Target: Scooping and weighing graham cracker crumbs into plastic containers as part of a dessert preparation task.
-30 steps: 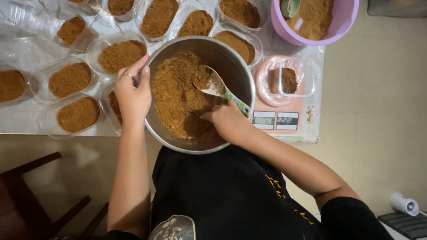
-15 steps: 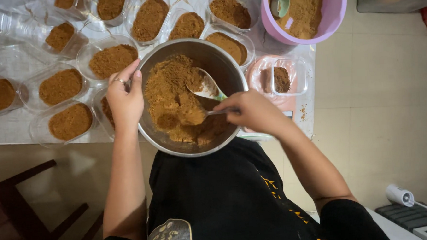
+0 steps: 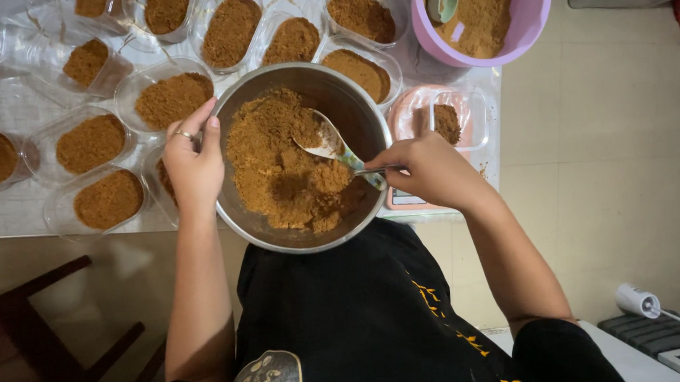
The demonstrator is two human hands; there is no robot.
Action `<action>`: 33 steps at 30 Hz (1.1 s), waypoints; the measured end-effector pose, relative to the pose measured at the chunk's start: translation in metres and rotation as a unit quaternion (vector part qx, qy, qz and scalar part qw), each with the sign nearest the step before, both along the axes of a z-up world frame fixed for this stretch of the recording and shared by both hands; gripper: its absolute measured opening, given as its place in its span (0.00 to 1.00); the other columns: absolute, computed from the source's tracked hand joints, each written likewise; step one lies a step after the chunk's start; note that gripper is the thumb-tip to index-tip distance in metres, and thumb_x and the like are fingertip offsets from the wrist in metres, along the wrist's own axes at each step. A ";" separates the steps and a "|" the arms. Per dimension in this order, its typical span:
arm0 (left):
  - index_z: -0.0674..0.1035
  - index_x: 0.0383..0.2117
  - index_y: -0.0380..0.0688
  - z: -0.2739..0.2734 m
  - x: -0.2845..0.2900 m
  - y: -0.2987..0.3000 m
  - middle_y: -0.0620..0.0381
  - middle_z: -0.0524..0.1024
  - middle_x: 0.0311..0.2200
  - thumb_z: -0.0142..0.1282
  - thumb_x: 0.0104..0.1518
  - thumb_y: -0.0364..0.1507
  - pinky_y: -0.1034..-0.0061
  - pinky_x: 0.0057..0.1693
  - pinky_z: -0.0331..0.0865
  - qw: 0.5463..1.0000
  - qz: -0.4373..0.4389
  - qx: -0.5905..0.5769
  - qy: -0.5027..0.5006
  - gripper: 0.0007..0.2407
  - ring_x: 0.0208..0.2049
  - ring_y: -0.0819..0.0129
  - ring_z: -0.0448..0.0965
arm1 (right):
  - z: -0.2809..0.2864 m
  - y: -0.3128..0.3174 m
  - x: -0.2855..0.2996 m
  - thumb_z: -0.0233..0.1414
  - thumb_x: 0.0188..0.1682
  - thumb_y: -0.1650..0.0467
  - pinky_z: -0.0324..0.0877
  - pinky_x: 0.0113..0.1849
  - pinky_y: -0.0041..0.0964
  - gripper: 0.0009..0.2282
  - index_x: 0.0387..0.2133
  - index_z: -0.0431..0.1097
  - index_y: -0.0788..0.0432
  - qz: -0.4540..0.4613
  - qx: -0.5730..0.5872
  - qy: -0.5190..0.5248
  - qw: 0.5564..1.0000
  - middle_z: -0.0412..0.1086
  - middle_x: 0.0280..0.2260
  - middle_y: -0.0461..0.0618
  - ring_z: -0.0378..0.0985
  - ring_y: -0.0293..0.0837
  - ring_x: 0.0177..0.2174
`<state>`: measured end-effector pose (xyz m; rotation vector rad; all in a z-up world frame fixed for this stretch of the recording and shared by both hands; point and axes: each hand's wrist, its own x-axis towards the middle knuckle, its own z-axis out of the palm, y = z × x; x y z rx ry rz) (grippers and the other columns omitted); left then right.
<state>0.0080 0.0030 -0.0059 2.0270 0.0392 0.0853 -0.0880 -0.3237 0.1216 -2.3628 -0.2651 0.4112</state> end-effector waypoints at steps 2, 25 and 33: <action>0.84 0.52 0.51 -0.003 -0.001 0.001 0.60 0.72 0.35 0.59 0.65 0.27 0.81 0.40 0.64 1.000 -0.004 0.002 -0.001 0.11 0.30 0.76 0.67 | 0.000 -0.001 -0.003 0.55 0.39 0.76 0.75 0.35 0.39 0.15 0.39 0.81 0.54 -0.005 -0.009 0.006 1.000 0.80 0.35 0.53 0.81 0.50 0.29; 0.84 0.53 0.51 0.001 -0.001 -0.001 0.62 0.72 0.35 0.60 0.65 0.27 0.82 0.42 0.65 1.000 0.002 0.012 -0.010 0.11 0.32 0.77 0.69 | 0.007 -0.012 -0.005 0.54 0.40 0.77 0.75 0.36 0.37 0.15 0.40 0.80 0.57 -0.002 0.048 0.010 0.999 0.80 0.35 0.54 0.82 0.49 0.31; 0.84 0.54 0.49 -0.012 0.001 0.005 0.62 0.72 0.34 0.60 0.67 0.27 0.82 0.42 0.64 0.999 -0.023 0.003 -0.037 0.11 0.32 0.77 0.68 | 0.037 -0.053 -0.029 0.54 0.41 0.80 0.70 0.30 0.35 0.16 0.42 0.80 0.57 -0.111 0.022 0.007 0.994 0.76 0.27 0.53 0.75 0.43 0.24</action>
